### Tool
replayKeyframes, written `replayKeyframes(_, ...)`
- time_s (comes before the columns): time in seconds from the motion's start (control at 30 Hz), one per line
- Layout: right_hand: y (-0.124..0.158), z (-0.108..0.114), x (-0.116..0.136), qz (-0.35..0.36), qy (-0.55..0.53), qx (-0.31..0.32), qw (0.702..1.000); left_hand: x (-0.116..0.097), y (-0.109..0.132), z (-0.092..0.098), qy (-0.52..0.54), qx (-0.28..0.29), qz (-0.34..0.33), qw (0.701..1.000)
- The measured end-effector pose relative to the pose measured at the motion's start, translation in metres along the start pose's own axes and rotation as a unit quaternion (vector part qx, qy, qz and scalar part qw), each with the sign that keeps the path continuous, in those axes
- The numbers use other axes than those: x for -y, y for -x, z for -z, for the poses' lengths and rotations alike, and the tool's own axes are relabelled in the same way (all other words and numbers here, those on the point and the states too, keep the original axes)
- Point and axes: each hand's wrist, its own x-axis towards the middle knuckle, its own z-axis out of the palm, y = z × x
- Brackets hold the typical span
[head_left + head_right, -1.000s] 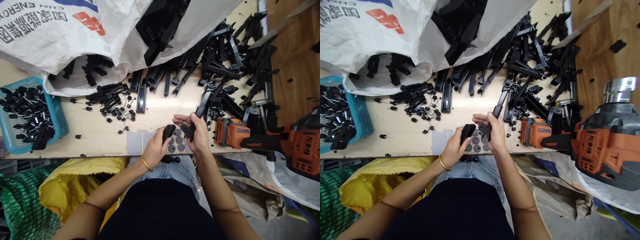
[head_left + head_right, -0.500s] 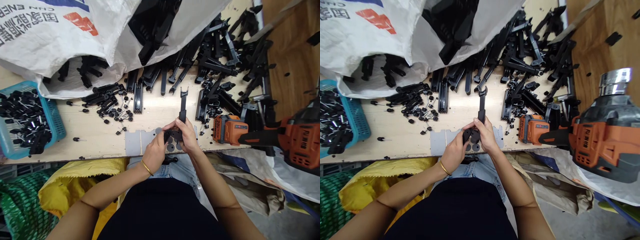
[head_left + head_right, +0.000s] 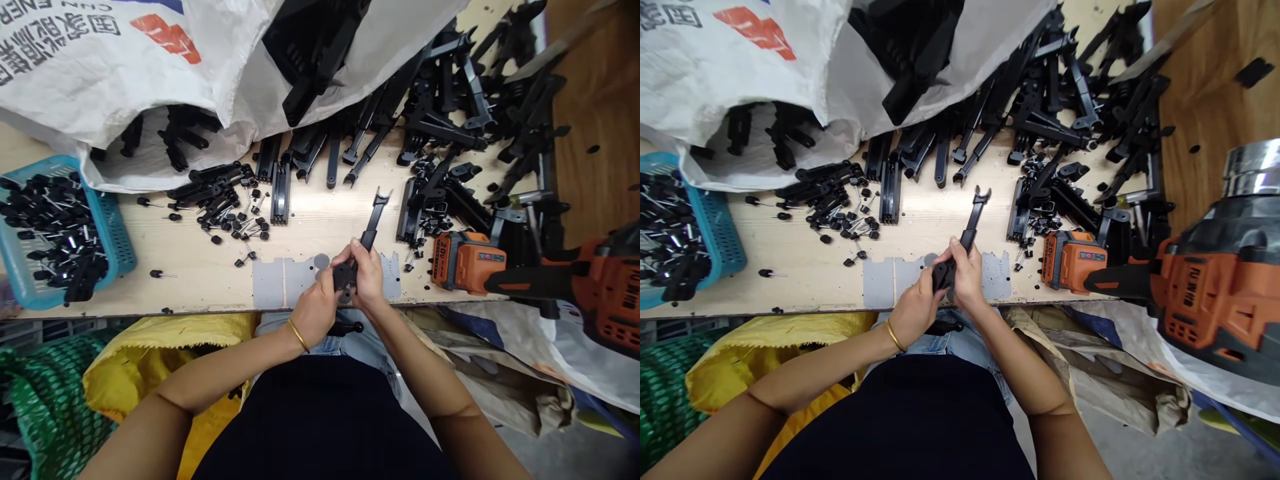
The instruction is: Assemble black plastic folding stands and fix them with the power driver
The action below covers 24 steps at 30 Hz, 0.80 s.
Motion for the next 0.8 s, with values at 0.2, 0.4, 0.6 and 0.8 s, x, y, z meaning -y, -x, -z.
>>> replayKeyframes(0.2,-0.002,0.007,-0.001,0.044,-0.047,-0.014,0.998,-0.011,-0.006,0.006,-0.041,0.043,0.025,0.998)
replayKeyframes(0.4,-0.007,0.017,-0.007,0.003,-0.021,0.033,0.999,-0.007,-0.008,0.013,-0.055,0.110,-0.005,0.992)
replayKeyframes(0.6,-0.007,0.017,-0.018,0.012,-0.040,-0.012,0.999,0.000,-0.012,0.015,-0.077,0.144,-0.013,0.986)
replayKeyframes(0.8,-0.007,0.008,-0.021,0.029,-0.066,-0.053,0.996,-0.003,-0.012,0.011,-0.061,0.113,0.009,0.992)
